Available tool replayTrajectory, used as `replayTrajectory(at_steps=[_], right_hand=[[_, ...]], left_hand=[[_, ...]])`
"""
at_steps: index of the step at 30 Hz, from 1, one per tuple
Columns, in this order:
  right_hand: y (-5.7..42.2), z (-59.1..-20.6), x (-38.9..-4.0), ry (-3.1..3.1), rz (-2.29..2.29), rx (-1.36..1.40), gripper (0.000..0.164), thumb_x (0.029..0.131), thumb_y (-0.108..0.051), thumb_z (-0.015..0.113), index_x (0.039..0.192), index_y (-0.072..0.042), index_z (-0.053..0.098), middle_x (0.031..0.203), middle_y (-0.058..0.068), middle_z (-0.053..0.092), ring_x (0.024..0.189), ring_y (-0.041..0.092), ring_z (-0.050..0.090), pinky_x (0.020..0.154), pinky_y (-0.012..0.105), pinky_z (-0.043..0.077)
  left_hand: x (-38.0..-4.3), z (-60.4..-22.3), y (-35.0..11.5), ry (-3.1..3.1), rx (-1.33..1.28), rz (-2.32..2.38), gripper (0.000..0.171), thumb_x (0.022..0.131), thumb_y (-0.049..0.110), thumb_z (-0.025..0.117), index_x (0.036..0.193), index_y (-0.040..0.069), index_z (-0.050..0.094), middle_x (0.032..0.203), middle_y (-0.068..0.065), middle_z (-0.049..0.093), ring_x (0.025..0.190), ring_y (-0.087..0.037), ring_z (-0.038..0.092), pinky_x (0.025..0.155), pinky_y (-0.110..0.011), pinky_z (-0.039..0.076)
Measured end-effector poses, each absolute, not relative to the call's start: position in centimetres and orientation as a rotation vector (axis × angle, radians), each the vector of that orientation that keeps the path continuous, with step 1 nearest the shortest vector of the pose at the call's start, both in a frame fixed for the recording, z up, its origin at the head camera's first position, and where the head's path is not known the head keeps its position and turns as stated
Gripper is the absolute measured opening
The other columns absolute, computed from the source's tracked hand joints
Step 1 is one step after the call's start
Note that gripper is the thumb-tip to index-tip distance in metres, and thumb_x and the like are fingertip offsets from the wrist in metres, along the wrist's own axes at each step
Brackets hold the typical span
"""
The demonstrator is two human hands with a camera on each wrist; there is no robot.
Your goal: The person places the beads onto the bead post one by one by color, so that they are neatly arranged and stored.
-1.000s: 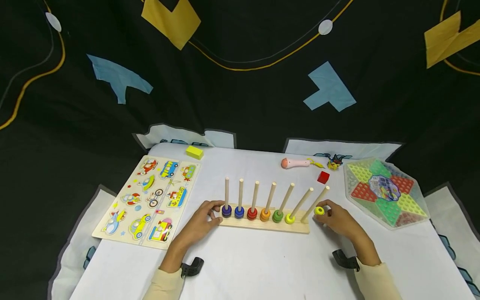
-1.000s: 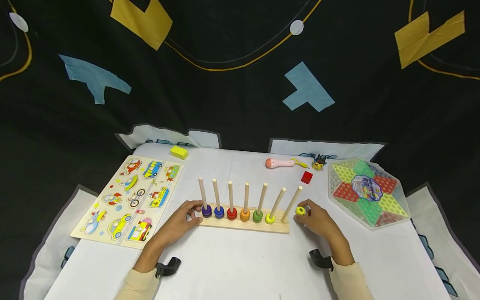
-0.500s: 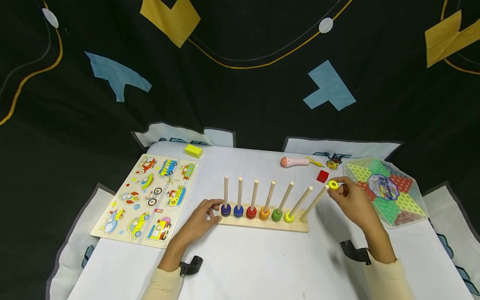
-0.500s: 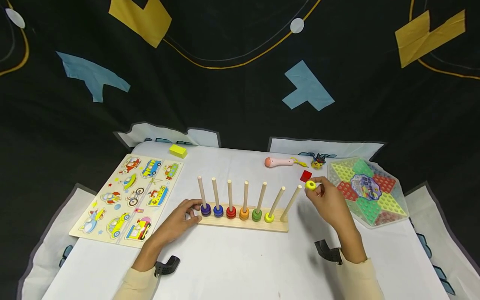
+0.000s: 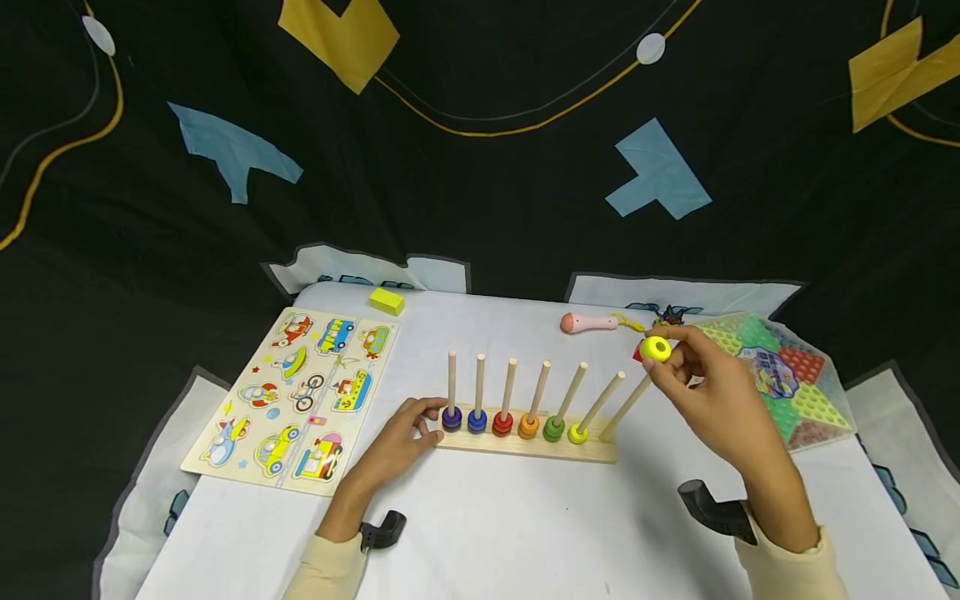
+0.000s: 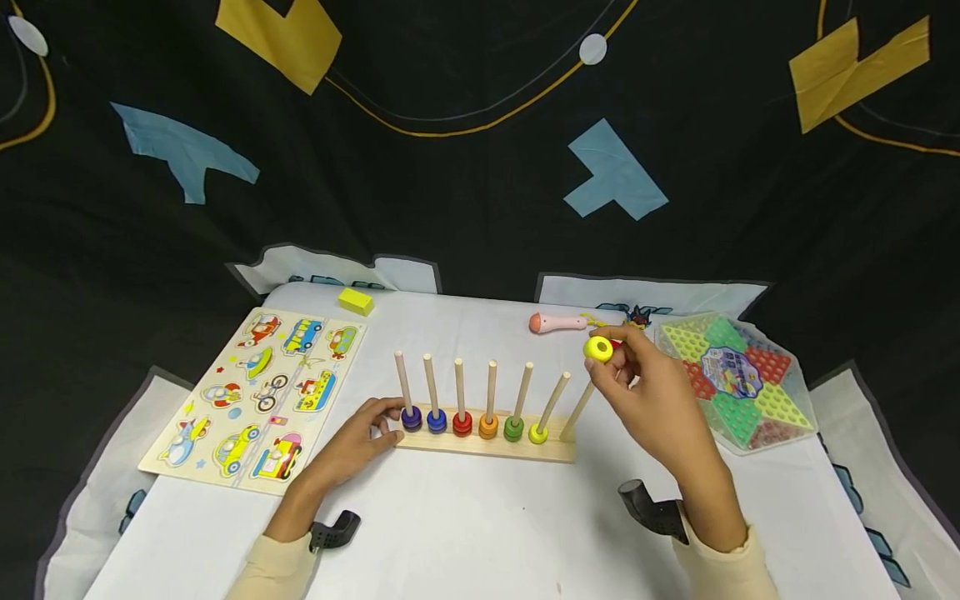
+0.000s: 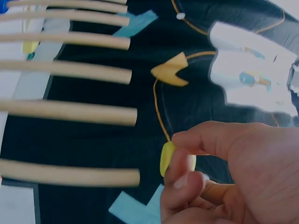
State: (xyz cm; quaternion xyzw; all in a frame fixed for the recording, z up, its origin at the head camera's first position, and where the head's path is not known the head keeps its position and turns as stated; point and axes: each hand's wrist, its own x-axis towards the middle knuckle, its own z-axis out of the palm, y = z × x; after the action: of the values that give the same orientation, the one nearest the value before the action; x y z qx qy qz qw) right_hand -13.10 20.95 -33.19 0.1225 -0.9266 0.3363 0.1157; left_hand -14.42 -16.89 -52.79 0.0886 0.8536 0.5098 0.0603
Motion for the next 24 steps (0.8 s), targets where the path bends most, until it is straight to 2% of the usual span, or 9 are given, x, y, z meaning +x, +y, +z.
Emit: replayTrajectory(at_steps=[7,14,20,24], right_hand=[[19.6,-33.6,-12.5,-2.802,0.996,0.457,0.029,0.093,-0.029,0.062,0.120,-0.019,0.058,0.079,-0.003,0.052,0.060,0.012,0.054,0.047,0.026,0.041],[19.1,-34.1,-12.5,-2.907,0.995,0.461,0.031,0.094,-0.035,0.060,0.121,-0.022,0.056,0.082,-0.002,0.053,0.048,0.010,0.051,0.043,0.027,0.039],[19.0,-34.0,-12.4,-2.914,0.905,0.461,0.042,0.093,-0.036,0.060,0.132,-0.023,0.051,0.082,-0.004,0.055,0.057,0.011,0.053,0.048,0.026,0.042],[19.1,-34.0,-12.4,-2.900,0.880,0.466,0.043,0.093,-0.038,0.059,0.133,-0.023,0.051,0.082,-0.005,0.055,0.061,0.012,0.053,0.049,0.026,0.042]], left_hand=[[-14.4,-52.8,-16.9,2.587,0.278,1.532,0.047,0.085,0.002,0.067,0.130,0.009,0.056,0.104,-0.005,0.053,0.082,-0.014,0.049,0.075,-0.029,0.041],[-14.4,-53.0,-16.9,2.588,0.275,1.530,0.048,0.085,0.002,0.068,0.130,0.009,0.055,0.104,-0.004,0.053,0.082,-0.014,0.049,0.075,-0.029,0.041],[-14.4,-52.8,-16.9,2.590,0.271,1.534,0.047,0.085,0.002,0.068,0.130,0.009,0.056,0.104,-0.003,0.053,0.083,-0.014,0.049,0.076,-0.031,0.041],[-14.3,-52.8,-16.9,2.590,0.272,1.539,0.047,0.085,0.002,0.068,0.130,0.010,0.056,0.105,-0.003,0.053,0.083,-0.015,0.049,0.076,-0.031,0.041]])
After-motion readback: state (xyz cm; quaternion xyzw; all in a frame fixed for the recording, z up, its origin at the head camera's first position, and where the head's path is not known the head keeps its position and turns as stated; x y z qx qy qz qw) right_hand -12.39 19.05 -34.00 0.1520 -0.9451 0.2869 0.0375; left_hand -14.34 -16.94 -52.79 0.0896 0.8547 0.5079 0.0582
